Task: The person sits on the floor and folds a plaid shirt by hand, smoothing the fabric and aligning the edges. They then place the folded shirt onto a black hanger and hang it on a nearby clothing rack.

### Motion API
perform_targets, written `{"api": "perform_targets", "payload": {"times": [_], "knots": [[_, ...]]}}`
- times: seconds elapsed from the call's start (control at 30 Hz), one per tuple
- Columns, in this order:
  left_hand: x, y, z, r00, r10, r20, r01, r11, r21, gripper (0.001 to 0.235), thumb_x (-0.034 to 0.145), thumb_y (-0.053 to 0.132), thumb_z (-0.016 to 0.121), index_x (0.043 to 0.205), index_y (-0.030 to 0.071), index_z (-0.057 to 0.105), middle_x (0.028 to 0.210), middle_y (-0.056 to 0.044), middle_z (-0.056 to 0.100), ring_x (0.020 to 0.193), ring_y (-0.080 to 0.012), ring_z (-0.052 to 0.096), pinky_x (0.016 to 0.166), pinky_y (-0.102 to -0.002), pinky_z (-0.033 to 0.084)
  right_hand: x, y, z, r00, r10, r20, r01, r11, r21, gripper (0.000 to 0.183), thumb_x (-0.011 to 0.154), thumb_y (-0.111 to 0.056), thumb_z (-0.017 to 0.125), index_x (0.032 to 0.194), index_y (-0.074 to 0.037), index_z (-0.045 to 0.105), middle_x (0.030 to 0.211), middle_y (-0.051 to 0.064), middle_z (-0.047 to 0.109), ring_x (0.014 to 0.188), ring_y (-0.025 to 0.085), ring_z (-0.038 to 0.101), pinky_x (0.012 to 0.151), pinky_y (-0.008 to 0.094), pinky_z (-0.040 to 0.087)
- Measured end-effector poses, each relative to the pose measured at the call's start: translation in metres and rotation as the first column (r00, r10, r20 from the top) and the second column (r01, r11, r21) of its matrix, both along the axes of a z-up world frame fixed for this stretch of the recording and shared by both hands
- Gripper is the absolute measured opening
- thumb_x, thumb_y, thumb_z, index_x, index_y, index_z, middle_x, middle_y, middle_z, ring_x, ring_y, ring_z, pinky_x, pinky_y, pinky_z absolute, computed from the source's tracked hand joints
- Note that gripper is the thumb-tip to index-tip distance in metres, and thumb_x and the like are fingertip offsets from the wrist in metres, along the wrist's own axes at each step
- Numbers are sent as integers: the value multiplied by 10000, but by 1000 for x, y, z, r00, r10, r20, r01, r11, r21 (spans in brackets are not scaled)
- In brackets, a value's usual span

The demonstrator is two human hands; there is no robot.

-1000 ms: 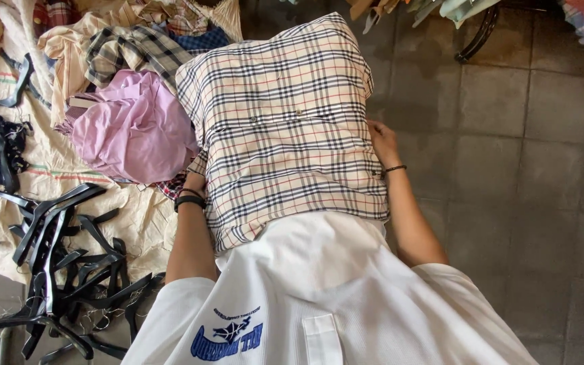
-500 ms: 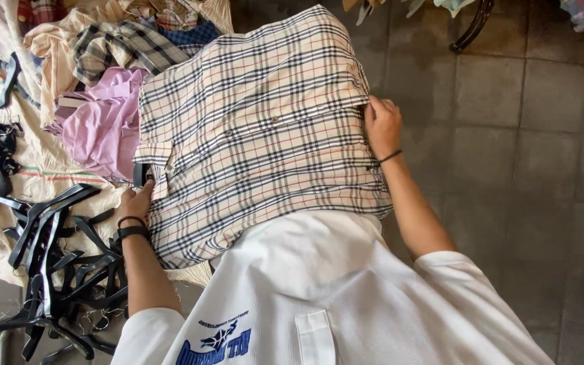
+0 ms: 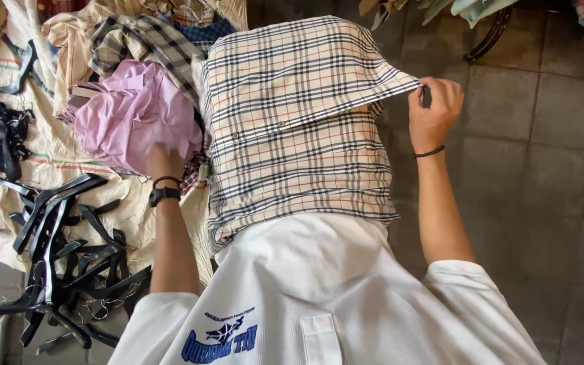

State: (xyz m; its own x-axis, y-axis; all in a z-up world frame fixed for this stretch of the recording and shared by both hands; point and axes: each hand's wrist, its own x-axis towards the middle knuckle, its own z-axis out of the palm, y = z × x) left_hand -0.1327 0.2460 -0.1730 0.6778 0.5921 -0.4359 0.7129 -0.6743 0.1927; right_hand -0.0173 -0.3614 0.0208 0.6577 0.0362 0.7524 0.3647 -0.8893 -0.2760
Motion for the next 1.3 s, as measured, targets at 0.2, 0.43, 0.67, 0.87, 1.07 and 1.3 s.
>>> {"api": "perform_targets", "payload": {"times": [0.2,0.43,0.67,0.87,1.07,1.3], "knots": [[60,-222,240,458,-312,833,659,747,-83,326,878,129,813,1132,-19,672,1069,-130,722,896,-248,688,797,-353,576,2,24,39,1000,16,14,-17,997,69,226,779,118,729,974,17,679,960,110,682,876,294,602,816,401,512],[106,-306,193,280,-564,777,870,492,44,225,878,93,752,1101,93,717,1038,-69,701,981,-269,685,864,-374,565,-3,15,14,934,-73,-349,90,995,33,250,837,51,750,1055,-62,702,1043,69,653,975,295,622,854,435,455],[129,-284,128,743,15,670,637,295,-713,49,947,98,757,988,79,776,841,-57,735,819,-140,676,791,-315,561,-59,97,15,829,368,-421,-251,918,307,143,851,-66,781,991,-90,766,927,68,686,922,310,680,830,412,514],[123,-277,141,816,-20,577,569,200,-798,60,951,83,725,970,46,769,858,-75,719,839,-147,639,808,-336,536,-51,127,16,826,239,-510,-213,971,110,138,910,-76,772,1041,-33,765,929,53,603,962,264,621,846,419,475],[125,-280,156,811,-17,585,576,198,-793,34,943,83,739,945,70,770,827,-40,703,790,-117,617,764,-294,525,-43,129,-4,861,149,-486,-169,986,4,142,875,-150,815,987,-72,776,924,17,560,910,248,588,770,412,466],[137,-294,149,669,-206,714,742,244,-624,56,949,41,711,976,10,749,823,-90,694,757,-147,609,699,-315,529,-45,131,-19,885,106,-453,-134,990,-30,126,880,-155,797,973,-101,731,929,11,515,929,255,562,763,414,441]]}}
